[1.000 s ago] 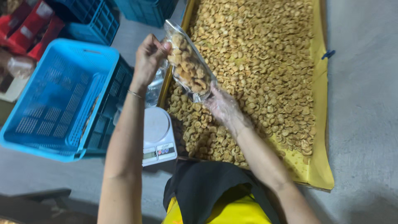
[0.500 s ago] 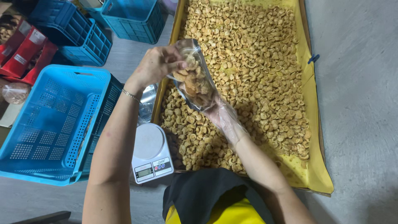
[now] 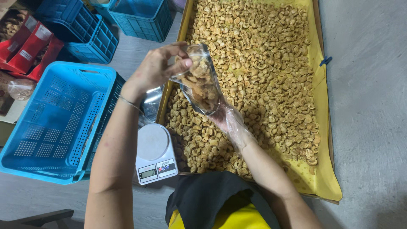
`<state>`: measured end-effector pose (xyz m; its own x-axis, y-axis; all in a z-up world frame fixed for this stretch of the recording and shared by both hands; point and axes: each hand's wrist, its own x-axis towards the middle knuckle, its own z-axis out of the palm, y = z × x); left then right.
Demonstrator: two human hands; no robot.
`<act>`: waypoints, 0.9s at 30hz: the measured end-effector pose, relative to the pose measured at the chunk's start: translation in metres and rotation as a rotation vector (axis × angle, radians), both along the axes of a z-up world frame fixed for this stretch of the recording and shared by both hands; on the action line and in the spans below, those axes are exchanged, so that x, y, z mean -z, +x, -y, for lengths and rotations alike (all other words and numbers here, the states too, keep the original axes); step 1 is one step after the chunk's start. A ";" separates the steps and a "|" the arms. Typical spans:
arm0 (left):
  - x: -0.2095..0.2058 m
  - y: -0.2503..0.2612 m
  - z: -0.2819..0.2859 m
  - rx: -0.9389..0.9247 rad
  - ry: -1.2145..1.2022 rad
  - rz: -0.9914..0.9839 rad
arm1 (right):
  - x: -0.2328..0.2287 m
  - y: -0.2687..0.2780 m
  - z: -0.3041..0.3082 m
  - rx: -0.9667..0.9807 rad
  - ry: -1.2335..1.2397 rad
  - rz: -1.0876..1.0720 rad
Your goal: The person scoops fried snacks from a large yellow tray into clear plastic bags, weighs each bag on a digital scale, and places the sealed bags into a blue basket. The process is repeated continuously throughout the clip.
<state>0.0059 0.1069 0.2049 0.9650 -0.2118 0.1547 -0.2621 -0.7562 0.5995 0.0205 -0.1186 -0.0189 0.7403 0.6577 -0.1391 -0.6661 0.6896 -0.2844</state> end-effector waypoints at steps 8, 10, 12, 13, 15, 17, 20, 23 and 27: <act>0.013 -0.009 -0.006 -0.139 0.209 -0.372 | 0.038 0.004 0.008 -0.002 0.043 0.016; 0.015 -0.014 -0.020 -0.112 -0.007 -0.336 | 0.041 0.006 0.009 -0.003 0.029 -0.034; 0.026 -0.021 -0.034 -0.053 -0.368 -0.182 | 0.037 0.007 0.009 0.019 -0.019 -0.081; 0.036 -0.025 -0.037 -0.023 -0.548 -0.104 | 0.034 0.005 0.006 0.035 -0.063 -0.105; 0.079 -0.037 -0.021 -0.015 -0.696 -0.080 | 0.025 0.001 0.000 0.044 -0.092 -0.112; 0.125 -0.034 0.009 -0.039 -0.737 0.017 | 0.021 -0.006 -0.004 0.033 -0.068 -0.090; 0.171 -0.025 0.034 -0.214 -0.841 -0.074 | 0.027 -0.007 -0.009 -0.009 -0.109 -0.060; 0.185 -0.028 0.033 -0.280 -0.837 -0.124 | 0.037 0.006 0.024 -0.138 -0.530 0.122; 0.193 -0.044 0.023 -0.221 -0.747 0.049 | 0.051 0.004 0.063 -0.268 -0.931 0.552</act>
<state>-0.0378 0.0835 0.0119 0.9611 0.1618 0.2240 -0.1914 -0.1946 0.9620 0.0247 -0.1818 -0.0696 0.7029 0.6153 -0.3569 -0.3840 -0.0941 -0.9185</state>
